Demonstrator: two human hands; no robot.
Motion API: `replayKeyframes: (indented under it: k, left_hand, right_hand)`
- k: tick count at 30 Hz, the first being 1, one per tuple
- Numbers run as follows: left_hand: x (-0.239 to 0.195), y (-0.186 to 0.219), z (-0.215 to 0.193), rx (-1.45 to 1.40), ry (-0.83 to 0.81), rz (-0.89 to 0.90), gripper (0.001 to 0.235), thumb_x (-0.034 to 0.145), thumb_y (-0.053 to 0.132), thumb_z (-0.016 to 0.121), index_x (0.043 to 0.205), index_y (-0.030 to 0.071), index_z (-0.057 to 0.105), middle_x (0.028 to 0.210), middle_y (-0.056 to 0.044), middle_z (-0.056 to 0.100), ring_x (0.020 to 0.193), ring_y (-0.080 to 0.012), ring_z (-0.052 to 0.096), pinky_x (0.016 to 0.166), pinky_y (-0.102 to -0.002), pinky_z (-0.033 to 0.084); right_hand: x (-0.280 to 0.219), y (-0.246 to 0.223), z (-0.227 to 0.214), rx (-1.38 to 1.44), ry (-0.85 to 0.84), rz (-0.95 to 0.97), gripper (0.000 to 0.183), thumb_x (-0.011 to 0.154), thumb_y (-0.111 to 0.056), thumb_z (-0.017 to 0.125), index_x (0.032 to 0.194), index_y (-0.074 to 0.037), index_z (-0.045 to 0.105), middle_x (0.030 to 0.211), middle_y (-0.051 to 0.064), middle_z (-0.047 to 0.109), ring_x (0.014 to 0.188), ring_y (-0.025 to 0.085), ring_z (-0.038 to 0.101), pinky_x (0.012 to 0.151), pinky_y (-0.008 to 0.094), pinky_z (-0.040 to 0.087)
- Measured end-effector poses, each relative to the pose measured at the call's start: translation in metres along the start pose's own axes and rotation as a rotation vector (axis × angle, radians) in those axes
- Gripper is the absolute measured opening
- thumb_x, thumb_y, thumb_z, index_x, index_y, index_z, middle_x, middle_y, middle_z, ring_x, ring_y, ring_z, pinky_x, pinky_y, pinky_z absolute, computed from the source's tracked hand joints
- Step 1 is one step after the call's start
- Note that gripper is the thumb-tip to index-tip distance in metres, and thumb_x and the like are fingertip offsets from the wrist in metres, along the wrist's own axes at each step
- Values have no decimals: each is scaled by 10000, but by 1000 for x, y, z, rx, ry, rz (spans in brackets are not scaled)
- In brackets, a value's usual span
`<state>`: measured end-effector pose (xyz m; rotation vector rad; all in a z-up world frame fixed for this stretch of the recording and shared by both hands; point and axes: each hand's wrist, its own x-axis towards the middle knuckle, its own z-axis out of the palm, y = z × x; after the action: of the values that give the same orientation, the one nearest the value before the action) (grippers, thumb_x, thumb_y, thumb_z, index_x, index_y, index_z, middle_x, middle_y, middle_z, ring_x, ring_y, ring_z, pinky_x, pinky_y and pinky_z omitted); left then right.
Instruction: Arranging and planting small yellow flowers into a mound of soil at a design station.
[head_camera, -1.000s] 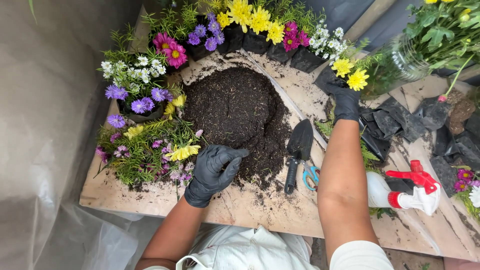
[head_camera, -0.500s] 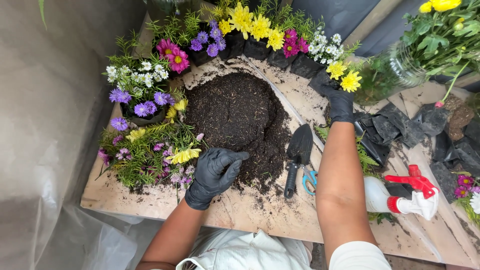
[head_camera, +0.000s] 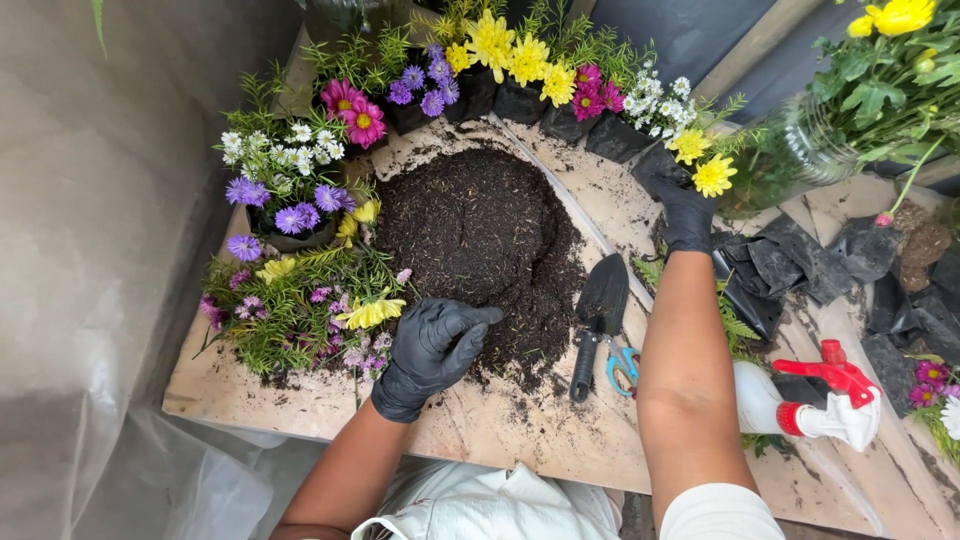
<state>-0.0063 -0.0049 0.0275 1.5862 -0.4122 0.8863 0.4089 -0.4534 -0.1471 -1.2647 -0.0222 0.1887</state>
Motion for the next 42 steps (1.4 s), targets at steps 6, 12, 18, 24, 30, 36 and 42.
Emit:
replayKeyframes:
  k: [6,12,18,24,30,36,42]
  left_hand:
    - [1,4,-1,-38,0,-48,132,906,-4,757,1002,76,716,843,-208,720,695,-308,707,619,-262,626]
    - [4,3,3,20,2,-22,160,874,-6,785,945,111,703,803,-162,691,613,-226,634,563,-234,574]
    - [-2,-4,6,69,22,24,192,822,-11,826,893,128,714,838,-137,742,614,-235,655,512,-269,567]
    - [-3,-6,5,44,27,52,179,857,-6,798,888,140,699,825,-139,748,659,-285,689,533,-299,606]
    - [-6,-11,2,-104,9,9,147,856,-26,788,959,63,734,847,-214,742,698,-279,716,607,-268,607]
    - [-5,-18,0,11,-17,146,190,825,-56,771,923,93,705,865,-184,789,667,-366,730,502,-380,596]
    - [-9,-27,7,12,-3,222,212,836,-46,772,961,101,686,850,-196,777,642,-384,705,495,-407,600]
  right_hand:
    - [-31,-29,61,-111,48,4,984,1045,-609,796,1670,-195,160,1727,61,175,1585,339,259,1303,572,262]
    - [-51,-40,100,-239,116,11,1028,991,-629,820,1666,-195,177,1716,66,210,1572,324,284,1291,540,280]
    - [-81,-51,143,-374,183,22,1074,936,-648,844,1661,-195,194,1706,71,245,1559,310,309,1280,507,297]
    - [-76,-47,154,-501,250,28,1120,882,-668,867,1657,-195,211,1696,75,280,1546,295,334,1268,475,315]
    - [-83,-45,167,-629,321,41,1167,828,-688,890,1652,-195,228,1685,80,315,1533,281,358,1257,443,332]
    - [-92,-44,168,-757,401,57,1214,774,-708,914,1647,-195,245,1675,84,350,1520,266,383,1246,410,349]
    - [-77,8,112,-1143,625,127,1037,717,-851,800,1551,-366,420,1516,-20,546,1409,159,497,1125,366,470]
